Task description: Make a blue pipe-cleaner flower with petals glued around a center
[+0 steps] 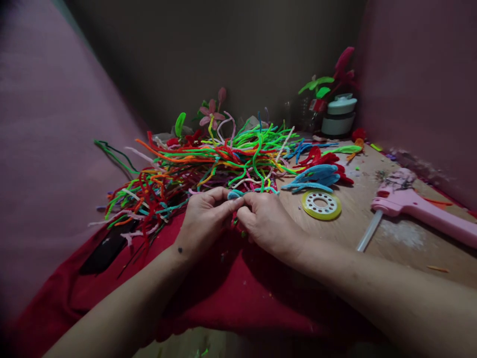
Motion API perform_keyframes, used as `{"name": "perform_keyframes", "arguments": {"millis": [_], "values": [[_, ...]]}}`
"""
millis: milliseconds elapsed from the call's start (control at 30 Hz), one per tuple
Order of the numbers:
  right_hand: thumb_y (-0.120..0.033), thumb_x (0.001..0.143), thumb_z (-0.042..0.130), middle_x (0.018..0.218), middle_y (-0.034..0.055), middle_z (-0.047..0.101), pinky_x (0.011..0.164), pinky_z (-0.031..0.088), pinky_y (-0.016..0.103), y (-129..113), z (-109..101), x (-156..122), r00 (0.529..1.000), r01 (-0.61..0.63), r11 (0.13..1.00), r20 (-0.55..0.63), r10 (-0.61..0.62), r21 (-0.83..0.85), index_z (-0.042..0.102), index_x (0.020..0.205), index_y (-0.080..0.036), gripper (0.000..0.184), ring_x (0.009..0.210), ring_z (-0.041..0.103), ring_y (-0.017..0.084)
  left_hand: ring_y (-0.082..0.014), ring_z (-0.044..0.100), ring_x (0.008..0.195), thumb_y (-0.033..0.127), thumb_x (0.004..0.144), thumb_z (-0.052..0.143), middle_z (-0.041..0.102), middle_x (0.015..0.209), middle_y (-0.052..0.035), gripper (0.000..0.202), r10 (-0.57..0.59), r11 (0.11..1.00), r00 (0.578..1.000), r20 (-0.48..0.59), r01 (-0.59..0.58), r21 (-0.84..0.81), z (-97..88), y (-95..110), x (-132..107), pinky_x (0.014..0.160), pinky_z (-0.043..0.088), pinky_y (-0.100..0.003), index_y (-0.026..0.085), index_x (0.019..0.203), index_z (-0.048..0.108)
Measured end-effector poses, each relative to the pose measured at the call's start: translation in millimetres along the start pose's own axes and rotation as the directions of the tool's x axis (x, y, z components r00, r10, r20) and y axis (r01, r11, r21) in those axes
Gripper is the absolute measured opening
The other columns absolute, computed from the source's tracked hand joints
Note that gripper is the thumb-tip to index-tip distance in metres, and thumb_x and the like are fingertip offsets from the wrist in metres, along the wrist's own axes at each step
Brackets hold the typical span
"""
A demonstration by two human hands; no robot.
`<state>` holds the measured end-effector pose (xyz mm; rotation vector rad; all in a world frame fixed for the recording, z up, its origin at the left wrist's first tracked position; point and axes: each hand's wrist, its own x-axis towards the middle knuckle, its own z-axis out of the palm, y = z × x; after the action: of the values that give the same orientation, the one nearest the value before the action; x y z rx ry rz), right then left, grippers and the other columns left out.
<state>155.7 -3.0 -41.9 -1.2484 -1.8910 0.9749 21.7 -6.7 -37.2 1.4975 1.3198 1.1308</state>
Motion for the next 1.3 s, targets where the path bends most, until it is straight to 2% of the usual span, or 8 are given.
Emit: {"name": "perform_keyframes", "arguments": {"millis": [167, 300, 467, 633, 867, 1000, 1167, 1300], "values": [[-0.006, 0.07, 0.041, 0.039, -0.0054, 0.05, 0.043, 0.034, 0.019, -3, 1, -1, 0.999, 0.017, 0.995, -0.037, -0.02, -0.097, 0.055, 0.06, -0.017, 0.02, 0.038, 0.046, 0.007, -0.0037, 0.036, 0.042, 0.028, 0.07, 0.065, 0.046, 0.049, 0.0052, 0.02, -0.005, 1.0, 1.0, -0.004, 0.005, -0.028, 1.2, 1, 1, 0.041, 0.027, -0.017, 0.013, 0.061, 0.056], [-0.007, 0.073, 0.038, 0.049, -0.0036, 0.058, 0.038, 0.032, 0.018, -3, 2, 2, 0.997, -0.065, 0.991, 0.053, 0.06, 0.113, 0.055, 0.063, -0.016, 0.021, 0.034, 0.045, 0.006, -0.0033, 0.036, 0.038, 0.029, 0.067, 0.068, 0.047, 0.045, 0.0054, 0.02, -0.065, 0.991, 0.998, 0.02, 0.066, -0.119, -2.9, 4, 3, 0.038, 0.026, -0.017, 0.013, 0.061, 0.057], [-0.019, 0.076, 0.047, 0.038, -0.0058, 0.047, 0.034, 0.029, 0.017, 3, 0, 8, 0.966, -0.19, 0.897, 0.237, 0.099, 0.399, 0.058, 0.061, -0.015, 0.019, 0.031, 0.039, 0.006, -0.0034, 0.035, 0.034, 0.028, 0.062, 0.072, 0.046, 0.043, 0.0058, 0.022, -0.15, 0.941, 0.984, 0.1, 0.173, -0.291, -12.7, -1, 9, 0.036, 0.026, -0.018, 0.014, 0.063, 0.055], [-0.022, 0.074, 0.055, 0.036, -0.0045, 0.048, 0.033, 0.027, 0.017, 4, -2, 9, 0.949, -0.237, 0.92, 0.277, 0.15, 0.312, 0.063, 0.061, -0.013, 0.017, 0.03, 0.038, 0.005, -0.0019, 0.027, 0.029, 0.026, 0.06, 0.074, 0.038, 0.036, 0.0084, 0.027, -0.194, 0.912, 0.966, 0.173, 0.242, -0.331, -14.1, -1, 12, 0.032, 0.016, -0.018, 0.015, 0.059, 0.049], [-0.014, 0.072, 0.055, 0.033, -0.0059, 0.045, 0.032, 0.024, 0.016, 3, -3, 8, 0.965, -0.226, 0.935, 0.191, 0.178, 0.274, 0.062, 0.057, -0.013, 0.017, 0.029, 0.036, 0.004, -0.0029, 0.027, 0.026, 0.033, 0.064, 0.072, 0.038, 0.034, 0.0082, 0.029, -0.213, 0.925, 0.961, 0.176, 0.256, -0.279, -13.4, -4, 9, 0.028, 0.015, -0.017, 0.016, 0.06, 0.05], [-0.018, 0.076, 0.055, 0.033, -0.0052, 0.046, 0.033, 0.026, 0.016, 2, -3, 7, 0.958, -0.23, 0.937, 0.232, 0.17, 0.264, 0.062, 0.057, -0.013, 0.021, 0.029, 0.038, 0.004, -0.0042, 0.027, 0.023, 0.035, 0.066, 0.07, 0.039, 0.033, 0.0077, 0.028, -0.231, 0.929, 0.954, 0.192, 0.275, -0.248, -16.7, -3, 7, 0.026, 0.017, -0.017, 0.016, 0.06, 0.051], [-0.027, 0.077, 0.058, 0.038, -0.0033, 0.052, 0.034, 0.031, 0.017, 8, -3, 9, 0.933, -0.255, 0.866, 0.343, 0.105, 0.431, 0.065, 0.063, -0.011, 0.022, 0.03, 0.04, 0.005, -0.0026, 0.032, 0.025, 0.028, 0.059, 0.075, 0.048, 0.037, 0.0048, 0.029, -0.24, 0.89, 0.94, 0.244, 0.313, -0.332, -15.2, 5, 8, 0.029, 0.02, -0.015, 0.013, 0.055, 0.05], [-0.033, 0.066, 0.07, 0.056, 0.0017, 0.065, 0.032, 0.034, 0.017, 15, -3, 12, 0.899, -0.342, 0.768, 0.426, 0.099, 0.542, 0.065, 0.063, -0.011, 0.023, 0.032, 0.045, 0.004, -0.0021, 0.033, 0.03, 0.028, 0.065, 0.071, 0.043, 0.037, 0.0063, 0.024, -0.17, 0.922, 0.957, 0.234, 0.238, -0.304, -16.2, 5, 7, 0.033, 0.021, -0.016, 0.012, 0.058, 0.054]]}}
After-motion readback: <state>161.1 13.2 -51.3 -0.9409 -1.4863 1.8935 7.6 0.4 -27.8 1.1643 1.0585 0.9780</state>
